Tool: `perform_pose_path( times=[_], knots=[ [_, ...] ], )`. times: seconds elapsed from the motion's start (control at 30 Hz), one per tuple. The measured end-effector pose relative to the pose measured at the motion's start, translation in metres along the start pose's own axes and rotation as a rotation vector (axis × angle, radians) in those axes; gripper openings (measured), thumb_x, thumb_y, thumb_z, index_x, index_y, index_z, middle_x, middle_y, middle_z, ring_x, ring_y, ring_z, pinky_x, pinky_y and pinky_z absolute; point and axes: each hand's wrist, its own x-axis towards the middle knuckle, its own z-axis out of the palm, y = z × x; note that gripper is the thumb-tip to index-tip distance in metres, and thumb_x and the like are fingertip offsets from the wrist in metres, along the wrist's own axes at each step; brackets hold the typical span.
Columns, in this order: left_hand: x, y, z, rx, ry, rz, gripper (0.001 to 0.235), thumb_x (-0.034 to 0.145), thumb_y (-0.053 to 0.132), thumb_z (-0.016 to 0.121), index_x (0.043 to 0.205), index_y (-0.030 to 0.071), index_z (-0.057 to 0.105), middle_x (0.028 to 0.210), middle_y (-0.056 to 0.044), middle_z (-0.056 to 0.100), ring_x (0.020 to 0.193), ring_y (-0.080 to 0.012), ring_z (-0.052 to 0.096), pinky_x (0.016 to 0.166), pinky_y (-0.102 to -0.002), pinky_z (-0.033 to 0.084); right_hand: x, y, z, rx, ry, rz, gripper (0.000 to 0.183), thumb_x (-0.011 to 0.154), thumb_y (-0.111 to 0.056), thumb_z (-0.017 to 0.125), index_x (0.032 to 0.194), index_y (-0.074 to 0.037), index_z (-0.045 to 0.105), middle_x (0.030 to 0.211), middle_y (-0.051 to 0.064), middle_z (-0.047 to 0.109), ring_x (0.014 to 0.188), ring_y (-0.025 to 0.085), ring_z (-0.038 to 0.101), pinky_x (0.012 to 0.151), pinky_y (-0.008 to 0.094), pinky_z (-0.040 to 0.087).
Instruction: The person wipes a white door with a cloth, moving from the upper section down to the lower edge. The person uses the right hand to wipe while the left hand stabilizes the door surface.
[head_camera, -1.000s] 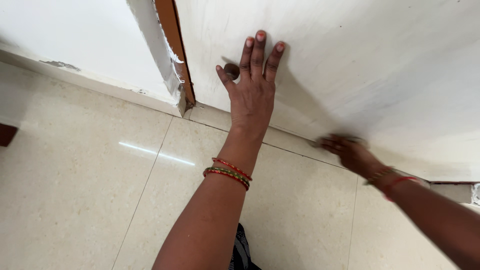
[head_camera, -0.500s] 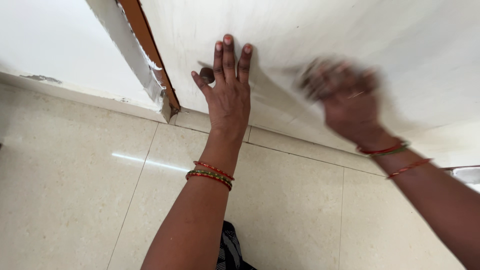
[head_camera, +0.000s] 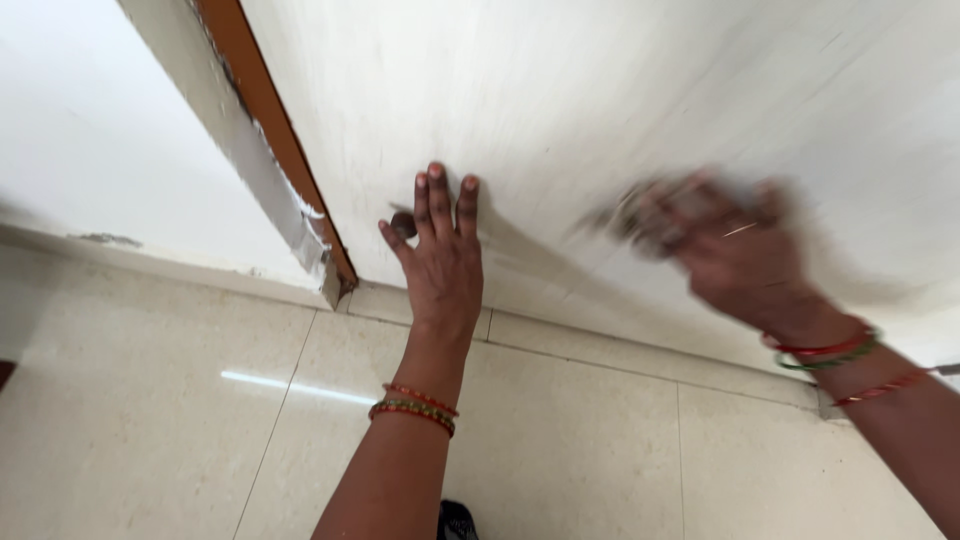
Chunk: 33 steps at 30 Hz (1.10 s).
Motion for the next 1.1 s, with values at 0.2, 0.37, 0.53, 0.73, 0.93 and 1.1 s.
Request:
perform_pose_path(
  times=[0.2, 0.37, 0.53, 0.73, 0.93, 1.1],
  knots=[
    [-0.002, -0.001, -0.007, 0.018, -0.063, 0.001, 0.085, 0.099, 0.026, 0.055, 0.163, 0.013, 0.001, 0.169, -0.020, 0.000, 0.156, -0.0351, 0.006, 0.112, -0.073, 0.028, 0.026, 0.047, -0.030, 0.363, 0.211, 0.462, 0.068, 0.107, -0.040, 0.042, 0.170, -0.016, 0.033, 0.171, 0.020, 0.016, 0.157, 0.041, 0.003, 0.121, 0.066, -0.007],
    [0.000, 0.000, -0.015, 0.039, -0.185, 0.009, 0.089, 0.097, 0.022, 0.057, 0.163, 0.012, -0.001, 0.169, -0.021, -0.002, 0.156, -0.0357, 0.004, 0.110, -0.073, 0.027, 0.034, -0.038, -0.013, 0.110, 0.059, -0.092, 0.071, 0.095, -0.007, 0.051, 0.162, -0.021, 0.034, 0.168, 0.000, 0.027, 0.156, 0.024, 0.004, 0.127, 0.052, -0.006],
    [-0.001, -0.001, -0.020, 0.057, -0.145, 0.003, 0.089, 0.097, 0.022, 0.058, 0.163, 0.010, 0.000, 0.169, -0.022, 0.000, 0.156, -0.0361, 0.006, 0.109, -0.073, 0.028, 0.054, -0.041, -0.024, 0.116, 0.127, -0.223, 0.058, 0.105, -0.017, 0.047, 0.162, -0.019, 0.037, 0.169, -0.001, 0.031, 0.156, 0.019, 0.006, 0.128, 0.049, -0.007],
    [-0.004, -0.001, -0.018, 0.059, -0.144, 0.001, 0.088, 0.096, 0.023, 0.058, 0.163, 0.011, 0.003, 0.169, -0.021, 0.001, 0.156, -0.0340, 0.007, 0.112, -0.070, 0.026, 0.081, 0.064, -0.068, 0.133, 0.174, 0.446, 0.061, 0.113, -0.041, 0.037, 0.168, -0.016, 0.029, 0.176, 0.006, 0.012, 0.162, 0.026, 0.009, 0.123, 0.062, -0.011],
    [-0.005, -0.005, -0.022, 0.040, -0.088, 0.024, 0.086, 0.095, 0.021, 0.057, 0.162, 0.007, 0.004, 0.168, -0.023, 0.003, 0.155, -0.0360, 0.010, 0.115, -0.069, 0.022, 0.088, 0.050, -0.068, 0.321, 0.292, 0.562, 0.059, 0.116, -0.039, 0.036, 0.167, -0.015, 0.019, 0.174, 0.012, -0.001, 0.160, 0.030, -0.007, 0.126, 0.057, -0.014],
    [-0.009, -0.009, -0.034, 0.068, -0.130, 0.054, 0.091, 0.091, 0.016, 0.059, 0.163, 0.007, 0.003, 0.168, -0.025, 0.002, 0.155, -0.0379, 0.012, 0.116, -0.067, 0.022, 0.054, 0.017, -0.033, -0.007, -0.032, 0.216, 0.063, 0.110, -0.033, 0.045, 0.164, -0.023, 0.014, 0.181, 0.004, 0.003, 0.163, 0.028, -0.001, 0.124, 0.062, -0.018]
  ],
)
